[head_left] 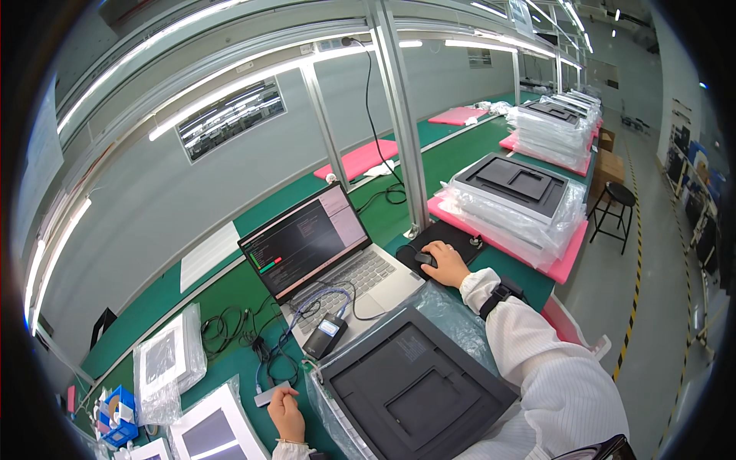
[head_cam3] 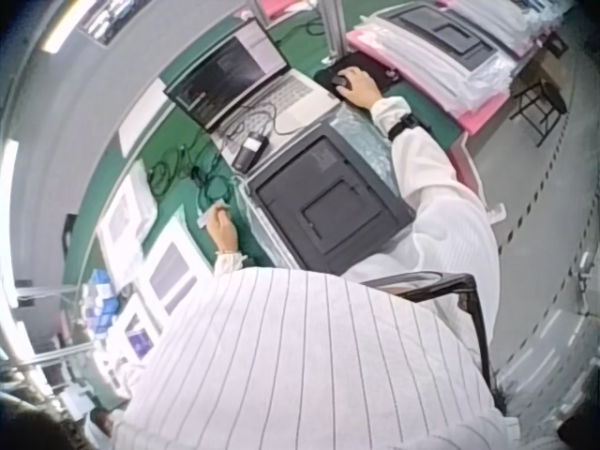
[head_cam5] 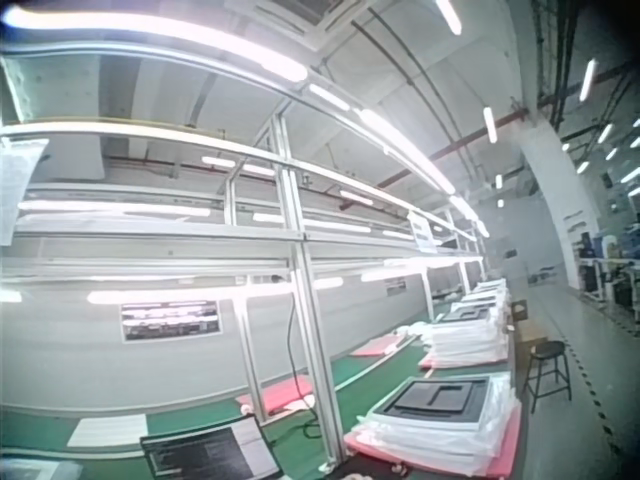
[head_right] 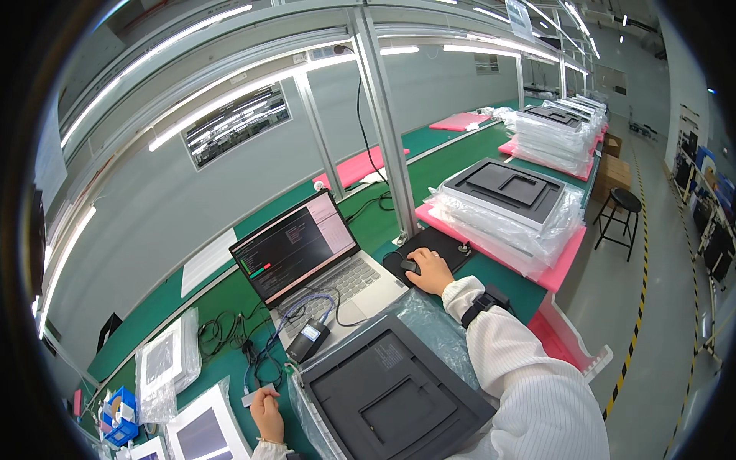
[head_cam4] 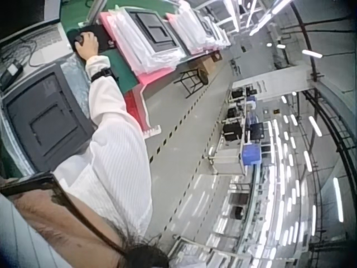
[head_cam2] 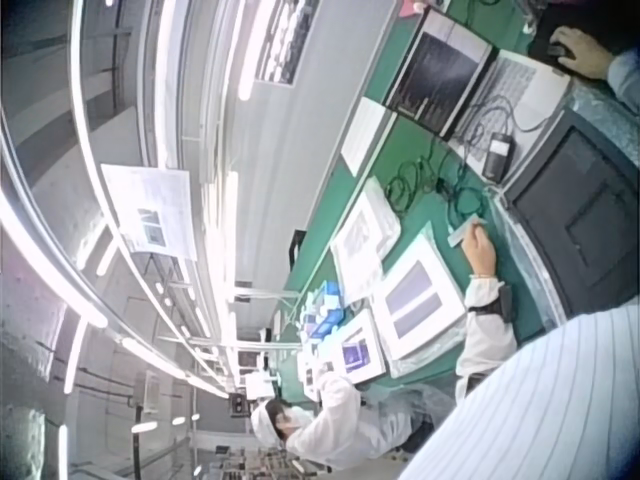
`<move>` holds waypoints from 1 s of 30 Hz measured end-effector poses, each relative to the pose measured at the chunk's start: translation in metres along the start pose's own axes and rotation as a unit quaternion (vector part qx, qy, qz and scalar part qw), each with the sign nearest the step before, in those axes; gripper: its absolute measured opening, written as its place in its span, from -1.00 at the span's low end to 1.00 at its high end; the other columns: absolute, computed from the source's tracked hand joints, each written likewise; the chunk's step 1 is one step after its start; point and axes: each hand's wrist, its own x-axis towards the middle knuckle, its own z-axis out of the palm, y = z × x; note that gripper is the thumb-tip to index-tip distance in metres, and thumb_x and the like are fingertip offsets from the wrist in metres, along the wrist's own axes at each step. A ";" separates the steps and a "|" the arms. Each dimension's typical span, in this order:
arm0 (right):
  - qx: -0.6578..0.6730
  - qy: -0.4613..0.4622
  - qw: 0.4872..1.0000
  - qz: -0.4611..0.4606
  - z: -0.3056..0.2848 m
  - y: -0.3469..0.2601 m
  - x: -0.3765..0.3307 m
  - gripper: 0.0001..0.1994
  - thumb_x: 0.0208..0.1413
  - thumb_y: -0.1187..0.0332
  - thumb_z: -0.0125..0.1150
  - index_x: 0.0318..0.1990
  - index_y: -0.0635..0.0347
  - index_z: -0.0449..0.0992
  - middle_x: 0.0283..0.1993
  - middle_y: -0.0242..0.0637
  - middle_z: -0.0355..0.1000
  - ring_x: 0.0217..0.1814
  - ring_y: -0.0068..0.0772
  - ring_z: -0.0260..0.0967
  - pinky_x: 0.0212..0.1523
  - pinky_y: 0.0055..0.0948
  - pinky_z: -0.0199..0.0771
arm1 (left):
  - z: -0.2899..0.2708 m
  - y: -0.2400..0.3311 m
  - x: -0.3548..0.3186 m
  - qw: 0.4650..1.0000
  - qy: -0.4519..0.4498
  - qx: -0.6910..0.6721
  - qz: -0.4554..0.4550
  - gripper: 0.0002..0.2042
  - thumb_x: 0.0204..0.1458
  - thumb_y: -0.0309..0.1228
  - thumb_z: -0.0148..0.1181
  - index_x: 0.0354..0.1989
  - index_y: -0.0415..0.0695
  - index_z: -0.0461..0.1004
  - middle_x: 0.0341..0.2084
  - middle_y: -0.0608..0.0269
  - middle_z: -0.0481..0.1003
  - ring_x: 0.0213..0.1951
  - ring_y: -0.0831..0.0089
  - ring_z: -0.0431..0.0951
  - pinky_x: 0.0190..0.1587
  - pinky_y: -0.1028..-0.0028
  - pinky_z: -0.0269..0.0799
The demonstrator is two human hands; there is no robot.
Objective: Monitoring test software on a laptop and inspecting or positioning electronic/medical display panels on a workbench.
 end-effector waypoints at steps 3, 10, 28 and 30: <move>-0.002 -0.003 1.000 0.005 0.000 0.001 0.000 -0.58 -0.02 0.17 0.25 0.02 0.08 0.45 0.08 -0.24 0.30 0.13 -0.05 0.28 0.11 -0.13 0.31 | 0.000 -0.001 0.000 1.000 -0.003 0.002 -0.002 -0.81 0.07 -0.59 -0.14 -0.50 -0.28 0.42 -0.77 0.46 0.18 -0.70 0.74 0.07 -0.63 0.56 -0.11; 0.005 0.003 1.000 0.001 0.000 0.002 0.000 -0.58 -0.03 0.17 0.25 0.02 0.06 0.45 0.08 -0.24 0.30 0.12 -0.05 0.28 0.11 -0.13 0.31 | 0.002 0.008 -0.001 1.000 -0.008 -0.011 -0.002 -0.80 0.09 -0.58 -0.14 -0.50 -0.28 0.41 -0.77 0.47 0.17 -0.70 0.74 0.07 -0.63 0.56 -0.12; 0.010 0.016 1.000 -0.011 0.001 0.002 0.001 -0.59 -0.04 0.20 0.27 -0.02 0.10 0.44 0.04 -0.21 0.31 0.09 -0.01 0.28 0.11 -0.13 0.30 | 0.003 0.003 -0.001 1.000 0.000 0.005 0.013 -0.79 0.11 -0.57 -0.15 -0.51 -0.29 0.41 -0.81 0.44 0.15 -0.74 0.73 0.03 -0.66 0.53 -0.15; 0.002 0.009 1.000 -0.002 0.001 0.004 0.000 -0.58 -0.04 0.18 0.26 0.00 0.06 0.44 0.06 -0.24 0.31 0.11 -0.05 0.29 0.10 -0.13 0.31 | 0.003 0.008 -0.001 1.000 -0.005 0.013 0.009 -0.79 0.10 -0.57 -0.15 -0.51 -0.29 0.41 -0.80 0.44 0.16 -0.73 0.73 0.04 -0.65 0.53 -0.14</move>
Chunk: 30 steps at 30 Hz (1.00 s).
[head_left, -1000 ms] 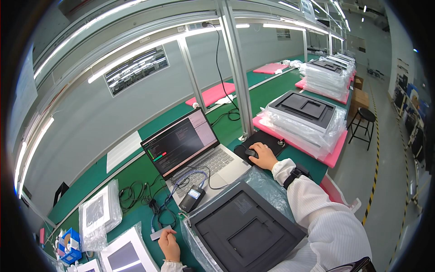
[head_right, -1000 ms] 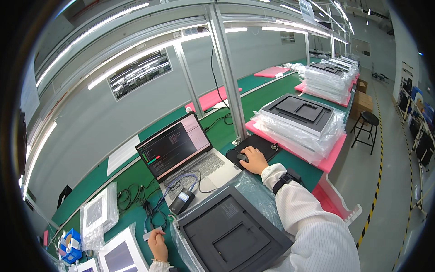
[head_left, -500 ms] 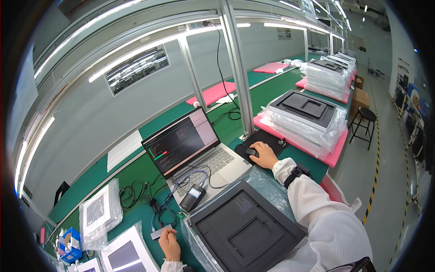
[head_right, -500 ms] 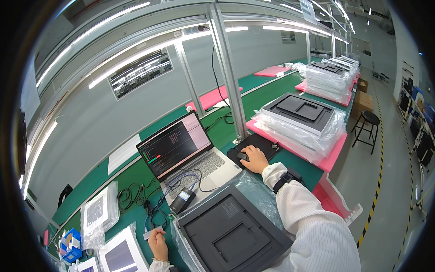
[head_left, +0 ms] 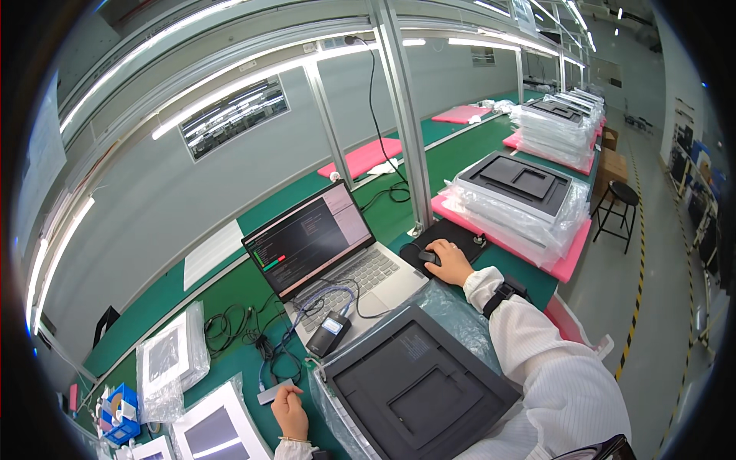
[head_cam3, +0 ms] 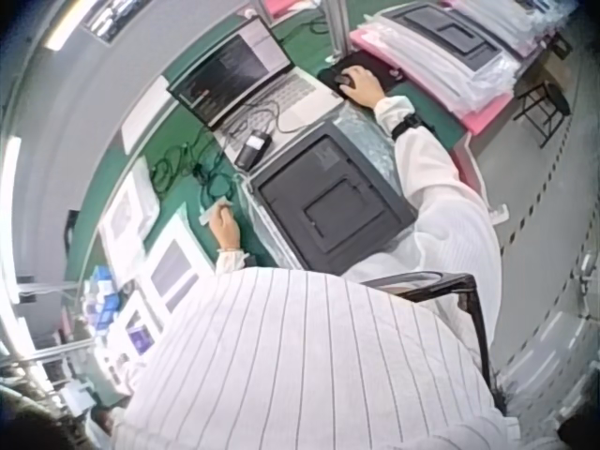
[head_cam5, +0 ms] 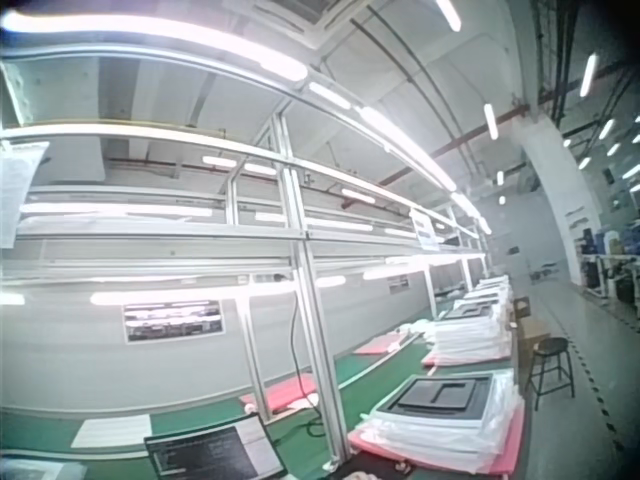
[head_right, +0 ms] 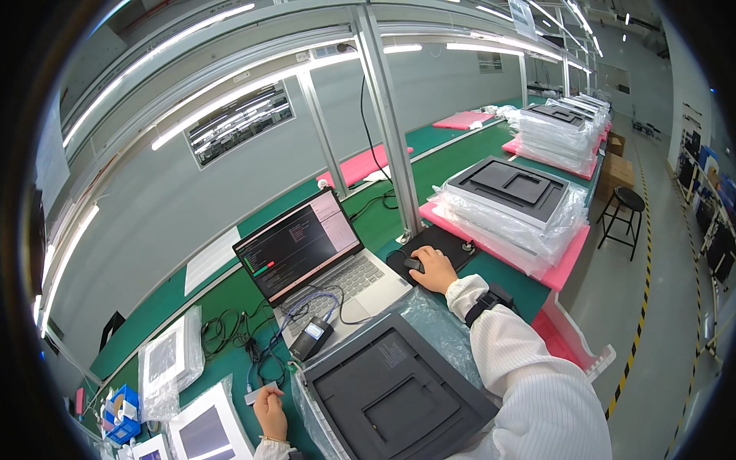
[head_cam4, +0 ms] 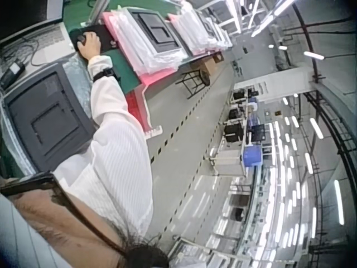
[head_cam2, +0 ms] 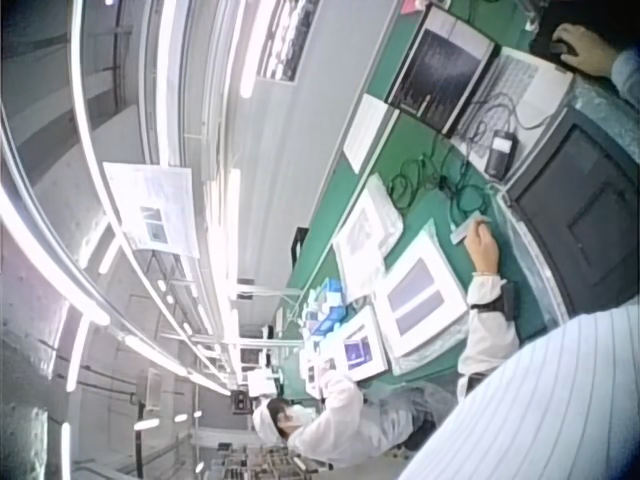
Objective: Monitoring test software on a laptop and inspecting or positioning electronic/medical display panels on a workbench.
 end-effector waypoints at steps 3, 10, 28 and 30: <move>0.004 -0.004 1.000 0.000 0.002 0.001 0.000 -0.58 -0.03 0.18 0.26 0.01 0.06 0.44 0.06 -0.24 0.31 0.11 -0.06 0.29 0.10 -0.13 0.30 | 0.000 0.003 0.000 1.000 -0.005 0.005 -0.011 -0.79 0.10 -0.57 -0.15 -0.51 -0.29 0.41 -0.80 0.44 0.16 -0.73 0.73 0.05 -0.65 0.53 -0.13; 0.004 -0.006 1.000 0.006 0.000 -0.001 0.000 -0.57 -0.03 0.18 0.27 0.00 0.10 0.43 0.05 -0.23 0.31 0.11 -0.05 0.29 0.10 -0.14 0.31 | -0.002 -0.005 0.000 1.000 -0.002 -0.010 -0.010 -0.80 0.09 -0.58 -0.14 -0.52 -0.30 0.41 -0.79 0.44 0.17 -0.72 0.72 0.06 -0.64 0.52 -0.12; 0.008 0.008 1.000 0.003 0.001 0.001 0.001 -0.58 -0.06 0.19 0.29 -0.05 0.13 0.40 -0.01 -0.21 0.34 0.05 -0.04 0.31 0.04 -0.13 0.33 | 0.000 0.004 -0.001 1.000 -0.010 0.015 -0.004 -0.80 0.06 -0.59 -0.14 -0.51 -0.30 0.43 -0.79 0.44 0.18 -0.71 0.71 0.07 -0.64 0.53 -0.10; 0.002 0.007 1.000 0.006 -0.001 -0.001 0.001 -0.58 -0.07 0.20 0.29 -0.04 0.13 0.40 -0.01 -0.20 0.34 0.05 -0.04 0.31 0.03 -0.14 0.33 | -0.001 0.002 -0.001 1.000 -0.011 0.011 -0.006 -0.80 0.06 -0.59 -0.14 -0.51 -0.30 0.43 -0.79 0.44 0.18 -0.71 0.71 0.07 -0.64 0.53 -0.10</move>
